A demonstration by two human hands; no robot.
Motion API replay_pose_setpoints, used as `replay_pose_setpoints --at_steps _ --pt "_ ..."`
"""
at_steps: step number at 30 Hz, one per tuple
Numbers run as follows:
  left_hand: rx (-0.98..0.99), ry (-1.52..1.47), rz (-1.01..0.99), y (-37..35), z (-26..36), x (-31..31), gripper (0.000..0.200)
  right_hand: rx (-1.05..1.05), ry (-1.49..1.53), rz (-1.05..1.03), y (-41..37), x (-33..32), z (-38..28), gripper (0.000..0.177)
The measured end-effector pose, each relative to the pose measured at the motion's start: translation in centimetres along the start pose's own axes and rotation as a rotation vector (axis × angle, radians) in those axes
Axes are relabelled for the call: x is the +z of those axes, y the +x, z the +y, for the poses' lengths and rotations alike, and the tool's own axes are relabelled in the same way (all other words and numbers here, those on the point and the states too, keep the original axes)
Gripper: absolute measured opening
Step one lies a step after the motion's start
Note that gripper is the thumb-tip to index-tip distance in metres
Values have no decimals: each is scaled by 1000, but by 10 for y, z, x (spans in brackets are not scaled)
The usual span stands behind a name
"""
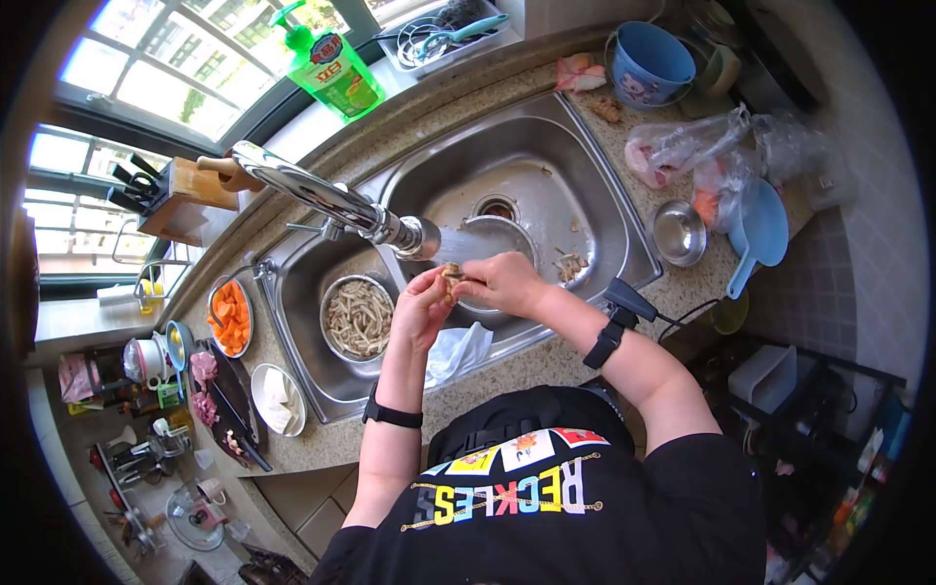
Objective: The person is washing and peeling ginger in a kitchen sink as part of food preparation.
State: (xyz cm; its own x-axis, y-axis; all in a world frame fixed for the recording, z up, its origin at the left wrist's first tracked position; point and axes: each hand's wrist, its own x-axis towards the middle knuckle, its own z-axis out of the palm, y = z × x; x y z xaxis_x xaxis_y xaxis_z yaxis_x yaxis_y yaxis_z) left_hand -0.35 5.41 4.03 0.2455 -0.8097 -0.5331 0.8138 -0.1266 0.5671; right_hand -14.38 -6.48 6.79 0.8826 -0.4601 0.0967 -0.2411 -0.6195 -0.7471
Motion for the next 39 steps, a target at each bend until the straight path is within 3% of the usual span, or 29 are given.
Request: replay_pose_setpoints --at_steps 4,19,22,24,25,28,31,34,36,39 --pt "13 -41 -27 -2 3 8 20 21 -39 70 5 2 -1 37" --pt "20 101 4 3 0 6 19 -41 -107 -72 4 -7 5 42" --pt "55 139 11 1 2 10 19 77 26 -197 6 -10 5 42" --pt "64 147 -13 1 4 10 19 231 354 -275 7 -5 11 41" --pt "73 154 -36 1 4 10 19 232 354 -275 6 -2 13 41" --pt "70 140 6 -2 4 15 18 199 442 -230 4 -1 11 42" --pt "102 99 143 6 -2 9 17 107 176 -170 0 -3 6 44" --pt "131 -57 133 6 1 5 15 175 240 -73 -3 1 9 45" --pt "102 -97 88 4 5 10 15 241 462 86 -1 10 20 43" --pt "29 -119 17 3 7 11 15 237 448 112 -1 9 19 42"
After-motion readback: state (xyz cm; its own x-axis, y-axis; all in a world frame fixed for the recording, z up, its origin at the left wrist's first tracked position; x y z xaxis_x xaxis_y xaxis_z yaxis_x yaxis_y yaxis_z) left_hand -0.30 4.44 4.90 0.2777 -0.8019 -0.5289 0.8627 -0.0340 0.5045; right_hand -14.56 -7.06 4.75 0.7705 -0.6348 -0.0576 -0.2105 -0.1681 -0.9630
